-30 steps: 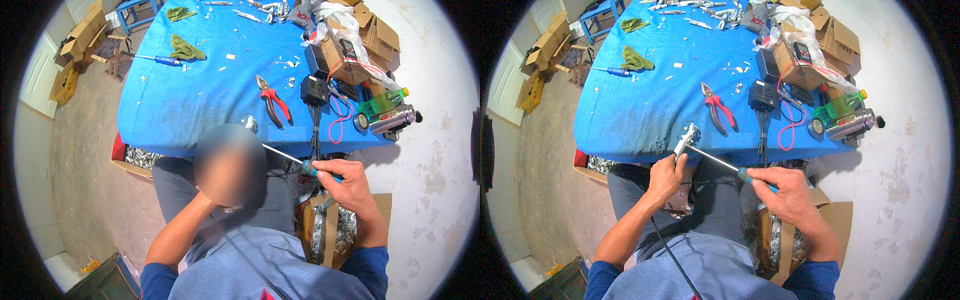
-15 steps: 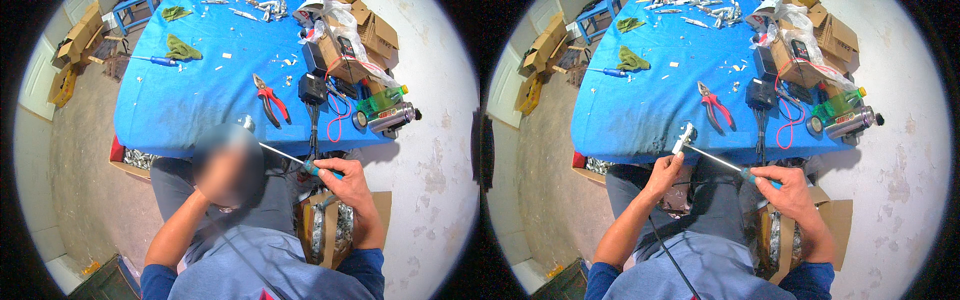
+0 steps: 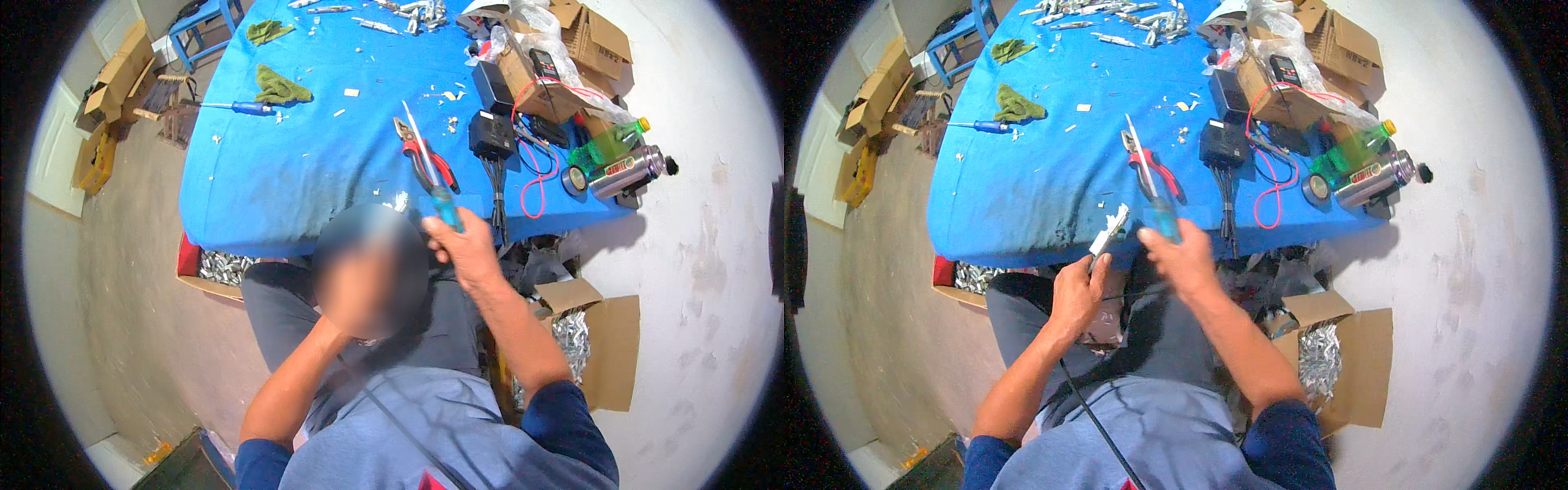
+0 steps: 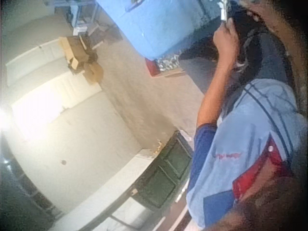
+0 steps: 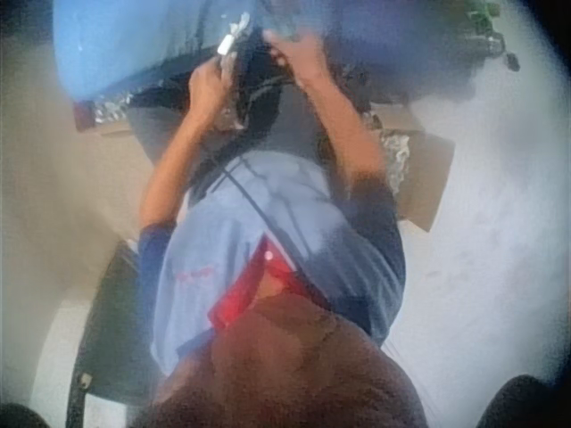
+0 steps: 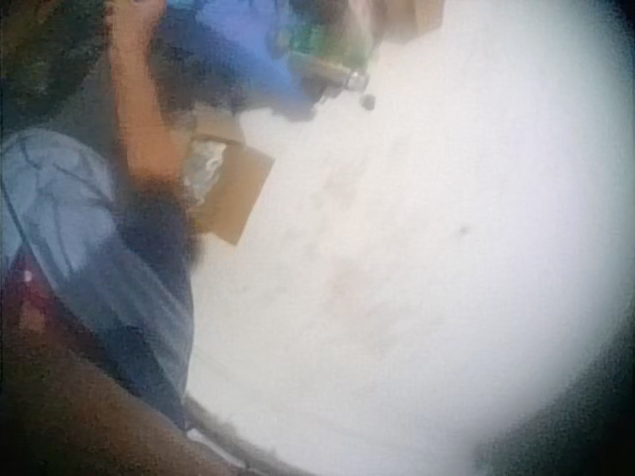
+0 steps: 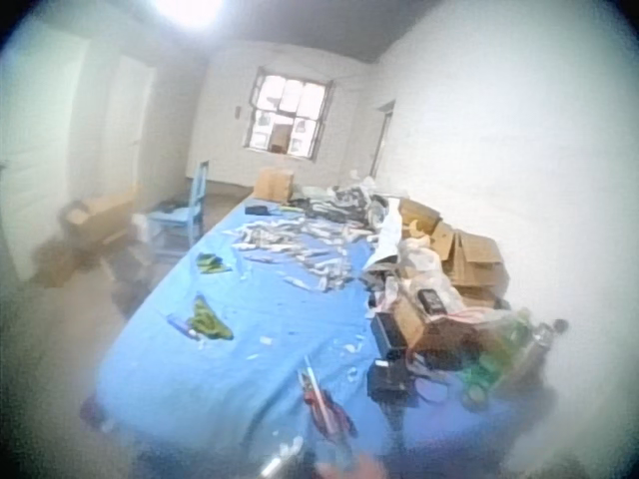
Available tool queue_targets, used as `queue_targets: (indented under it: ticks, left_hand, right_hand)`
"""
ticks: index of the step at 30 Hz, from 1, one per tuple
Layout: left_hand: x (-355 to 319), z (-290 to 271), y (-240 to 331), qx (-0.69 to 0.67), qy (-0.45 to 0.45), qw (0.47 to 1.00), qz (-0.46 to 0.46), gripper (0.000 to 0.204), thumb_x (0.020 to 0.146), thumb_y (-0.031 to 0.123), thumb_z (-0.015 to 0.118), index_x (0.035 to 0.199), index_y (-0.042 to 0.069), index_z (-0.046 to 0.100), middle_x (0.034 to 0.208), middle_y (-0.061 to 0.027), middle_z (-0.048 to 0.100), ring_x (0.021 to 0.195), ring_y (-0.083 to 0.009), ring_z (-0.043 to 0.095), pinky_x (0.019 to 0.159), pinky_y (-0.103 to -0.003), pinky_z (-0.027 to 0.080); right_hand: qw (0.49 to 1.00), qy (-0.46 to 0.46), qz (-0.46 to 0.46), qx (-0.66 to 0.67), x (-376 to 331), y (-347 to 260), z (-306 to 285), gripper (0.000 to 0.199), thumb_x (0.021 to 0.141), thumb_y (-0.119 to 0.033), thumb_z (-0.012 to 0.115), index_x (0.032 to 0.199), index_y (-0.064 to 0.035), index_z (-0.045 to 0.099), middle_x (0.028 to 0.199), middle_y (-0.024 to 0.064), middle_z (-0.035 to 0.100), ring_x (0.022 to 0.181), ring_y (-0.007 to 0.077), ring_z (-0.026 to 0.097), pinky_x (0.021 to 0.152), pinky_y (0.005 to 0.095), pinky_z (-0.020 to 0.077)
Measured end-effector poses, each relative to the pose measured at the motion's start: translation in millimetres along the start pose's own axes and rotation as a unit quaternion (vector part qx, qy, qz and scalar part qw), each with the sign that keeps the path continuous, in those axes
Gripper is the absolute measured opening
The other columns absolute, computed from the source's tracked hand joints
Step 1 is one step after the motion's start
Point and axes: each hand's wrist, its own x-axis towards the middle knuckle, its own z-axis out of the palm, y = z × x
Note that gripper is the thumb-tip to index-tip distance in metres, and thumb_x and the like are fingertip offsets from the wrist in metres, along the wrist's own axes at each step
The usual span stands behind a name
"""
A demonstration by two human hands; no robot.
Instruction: The person uses a pair of pliers and a screwdriver to disassemble a small electronic component by hand. They hold the component, grip and pull at parts with the pliers, and then use the screwdriver to loosen or remove internal elements.
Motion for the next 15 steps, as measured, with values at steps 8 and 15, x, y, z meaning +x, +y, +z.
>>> queue_targets:
  ticks: [8, 15]
  left_hand:
    - [-15, -14, 31, 0.060, 0.005, 0.995, 0.078, 0.043, 0.095, 0.034, 0.057, 0.071, -0.001, 0.057, 0.057, -0.0220, 0.053, 0.057, -0.0421, 0.056, 0.053, -0.048, 0.042]
    - [-25, -11, 27, 0.019, -0.146, 0.977, -0.154, 0.044, 0.087, 0.039, 0.064, 0.076, -0.004, 0.062, 0.067, -0.0183, 0.063, 0.064, -0.0276, 0.065, 0.061, -0.042, 0.048]
  right_hand:
    - [0.995, -0.010, -0.044, 0.090, 3, 14, 46, 0.041, 0.079, -0.029, 0.080, 0.100, -0.0028, 0.057, 0.080, 0.0029, 0.062, 0.060, 0.0079, 0.054, 0.047, 0.0211, 0.0420]
    - [0.971, -0.126, -0.060, 0.195, -2, 7, 38, 0.038, 0.082, -0.021, 0.077, 0.107, -0.0027, 0.055, 0.087, 0.0056, 0.065, 0.069, 0.0104, 0.060, 0.053, 0.0227, 0.0461]
